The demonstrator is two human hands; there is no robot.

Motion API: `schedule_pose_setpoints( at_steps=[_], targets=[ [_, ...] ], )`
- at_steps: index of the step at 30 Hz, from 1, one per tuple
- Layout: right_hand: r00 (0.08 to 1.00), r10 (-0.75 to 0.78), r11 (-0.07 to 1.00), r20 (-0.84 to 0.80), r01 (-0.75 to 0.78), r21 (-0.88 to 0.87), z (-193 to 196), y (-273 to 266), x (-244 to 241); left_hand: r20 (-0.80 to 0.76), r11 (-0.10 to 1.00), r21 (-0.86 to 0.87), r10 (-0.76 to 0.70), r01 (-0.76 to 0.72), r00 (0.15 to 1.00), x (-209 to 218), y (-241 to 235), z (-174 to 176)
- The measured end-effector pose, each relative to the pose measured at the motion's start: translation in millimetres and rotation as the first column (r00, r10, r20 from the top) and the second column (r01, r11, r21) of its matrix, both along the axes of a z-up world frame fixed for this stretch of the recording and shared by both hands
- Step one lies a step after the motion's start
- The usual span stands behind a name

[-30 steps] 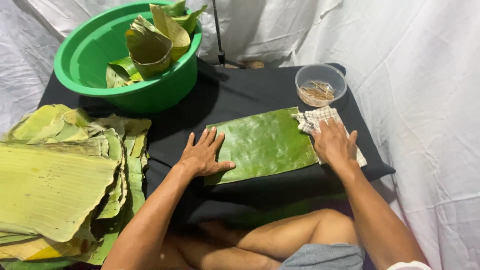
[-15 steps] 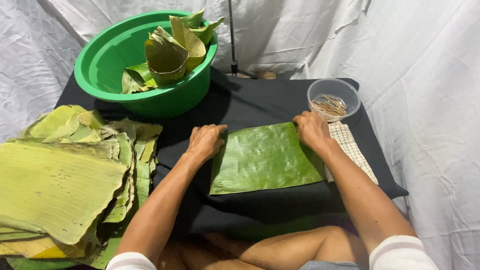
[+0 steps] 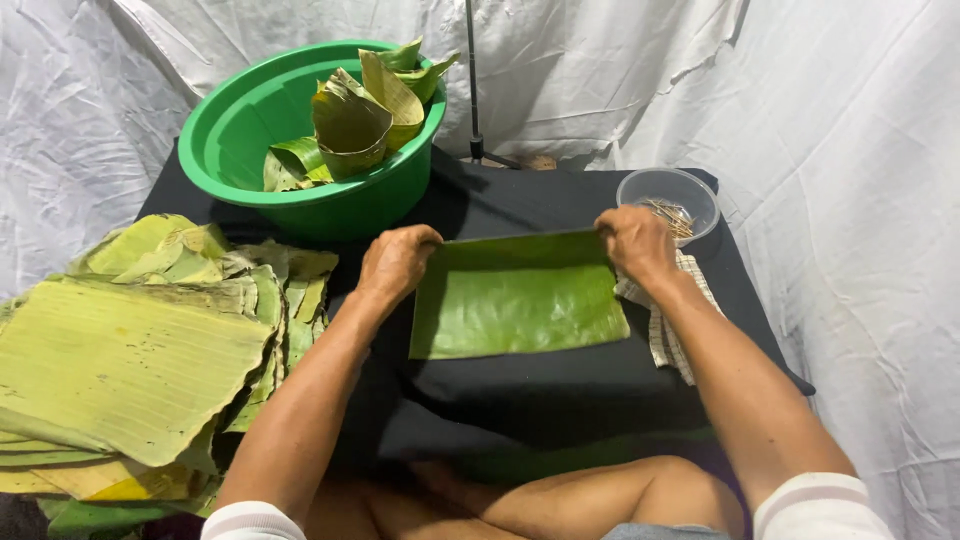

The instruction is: Cleaning banana leaves with a cloth and folding them into cone shapes.

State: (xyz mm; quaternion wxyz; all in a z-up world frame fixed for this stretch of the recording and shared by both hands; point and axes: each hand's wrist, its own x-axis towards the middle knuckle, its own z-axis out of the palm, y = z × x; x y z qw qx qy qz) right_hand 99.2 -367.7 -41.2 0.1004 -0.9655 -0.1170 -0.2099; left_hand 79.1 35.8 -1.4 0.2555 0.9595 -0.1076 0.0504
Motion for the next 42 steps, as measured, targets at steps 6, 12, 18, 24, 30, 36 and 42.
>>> schedule_pose_setpoints(
  at_steps=[6, 12, 18, 24, 30, 36, 42],
  targets=[
    [0.894, 0.121, 0.991, 0.431, -0.137, 0.004, 102, 12, -71, 0.494, 0.983, -0.077, -0.108, 0.167, 0.863, -44, 12, 62],
    [0.864, 0.149, 0.988, 0.482, -0.148, -0.041, 78, 21, -191, 0.732, 0.949, 0.228, -0.314, 0.218, 0.605, -143, 17, 71],
    [0.917, 0.158, 0.985, 0.366, -0.172, 0.005, 9, 28, -239, 0.604, 0.913, 0.338, -0.396, 0.228, 0.692, -181, 15, 0],
    [0.963, 0.118, 0.992, 0.243, -0.124, 0.011, -18, 20, -245, 0.456, 0.889, 0.335, -0.443, 0.313, 0.772, -180, 23, -46],
    [0.932, 0.18, 0.825, -0.314, 0.03, 0.564, 32, 12, -236, -0.08, 0.861, 0.342, -0.372, 0.376, 0.925, -182, 7, -4],
    [0.833, -0.165, 0.845, -0.528, 0.395, 0.36, 5, 4, -150, -0.132, 0.887, 0.269, -0.352, 0.375, 0.927, -103, -50, -59],
    [0.806, -0.262, 0.774, -0.53, 0.504, 0.384, -20, 17, -113, -0.187, 0.888, 0.309, -0.294, 0.34, 0.937, -73, -87, -76]
  ],
)
